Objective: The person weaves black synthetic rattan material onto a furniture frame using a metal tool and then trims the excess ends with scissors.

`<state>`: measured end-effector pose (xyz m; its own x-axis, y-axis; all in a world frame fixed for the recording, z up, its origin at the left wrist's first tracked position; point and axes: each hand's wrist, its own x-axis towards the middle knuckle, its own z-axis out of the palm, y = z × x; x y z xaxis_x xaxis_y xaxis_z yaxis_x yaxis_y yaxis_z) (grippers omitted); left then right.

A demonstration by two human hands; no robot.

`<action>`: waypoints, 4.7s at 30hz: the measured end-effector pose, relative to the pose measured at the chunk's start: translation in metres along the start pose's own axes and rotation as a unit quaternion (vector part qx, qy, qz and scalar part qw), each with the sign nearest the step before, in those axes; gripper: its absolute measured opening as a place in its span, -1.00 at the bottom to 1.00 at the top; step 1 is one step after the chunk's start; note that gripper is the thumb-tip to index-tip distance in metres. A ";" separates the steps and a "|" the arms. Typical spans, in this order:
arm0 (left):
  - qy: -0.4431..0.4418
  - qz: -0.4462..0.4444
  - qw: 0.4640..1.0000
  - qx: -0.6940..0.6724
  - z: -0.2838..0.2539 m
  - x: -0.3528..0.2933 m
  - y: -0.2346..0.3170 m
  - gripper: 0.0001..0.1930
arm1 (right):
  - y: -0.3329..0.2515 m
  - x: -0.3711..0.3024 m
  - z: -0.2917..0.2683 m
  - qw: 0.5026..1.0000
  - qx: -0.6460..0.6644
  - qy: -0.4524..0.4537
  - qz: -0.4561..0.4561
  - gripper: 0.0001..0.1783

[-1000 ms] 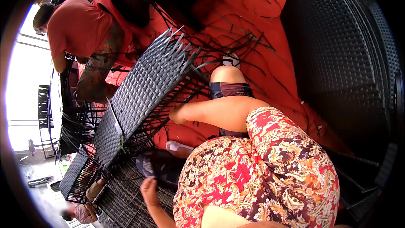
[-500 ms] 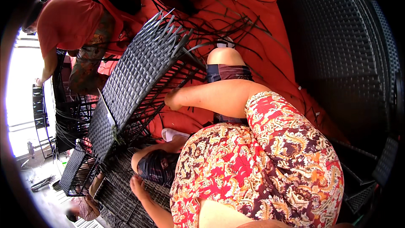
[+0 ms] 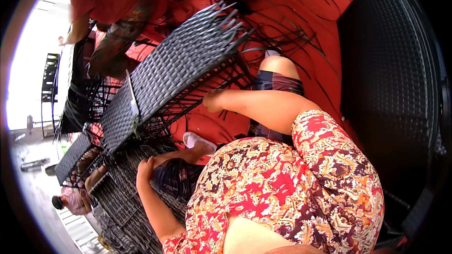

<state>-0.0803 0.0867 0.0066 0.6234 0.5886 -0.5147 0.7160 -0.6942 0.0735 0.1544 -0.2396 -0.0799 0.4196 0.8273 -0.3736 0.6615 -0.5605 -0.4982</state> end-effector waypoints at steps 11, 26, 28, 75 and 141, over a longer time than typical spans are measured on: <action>-0.083 0.042 0.993 0.070 -0.001 0.016 0.028 -0.48 | 0.047 0.013 0.042 0.994 -0.028 0.077 -0.074 -0.72; -0.034 -0.017 0.982 -0.185 0.016 0.029 0.036 -0.68 | 0.036 -0.019 -0.136 0.863 -0.205 0.451 -0.100 -0.47; 0.035 0.055 0.986 -0.155 0.011 0.020 0.047 -0.66 | 0.069 -0.003 -0.132 0.890 -0.214 0.403 -0.014 -0.42; 0.473 -0.047 0.877 -0.074 -0.050 0.100 0.046 -0.51 | 0.014 0.021 -0.142 0.915 -0.187 0.348 0.087 -0.32; 0.398 -0.074 0.914 -0.032 -0.068 0.122 0.057 -0.44 | 0.033 0.035 -0.158 0.898 -0.222 0.358 0.124 -0.32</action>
<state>0.0581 0.1471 0.0063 0.5305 0.8068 0.2599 0.8122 -0.5716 0.1165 0.2888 -0.2229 0.0138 0.7756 0.5802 0.2485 0.6084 -0.7921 -0.0495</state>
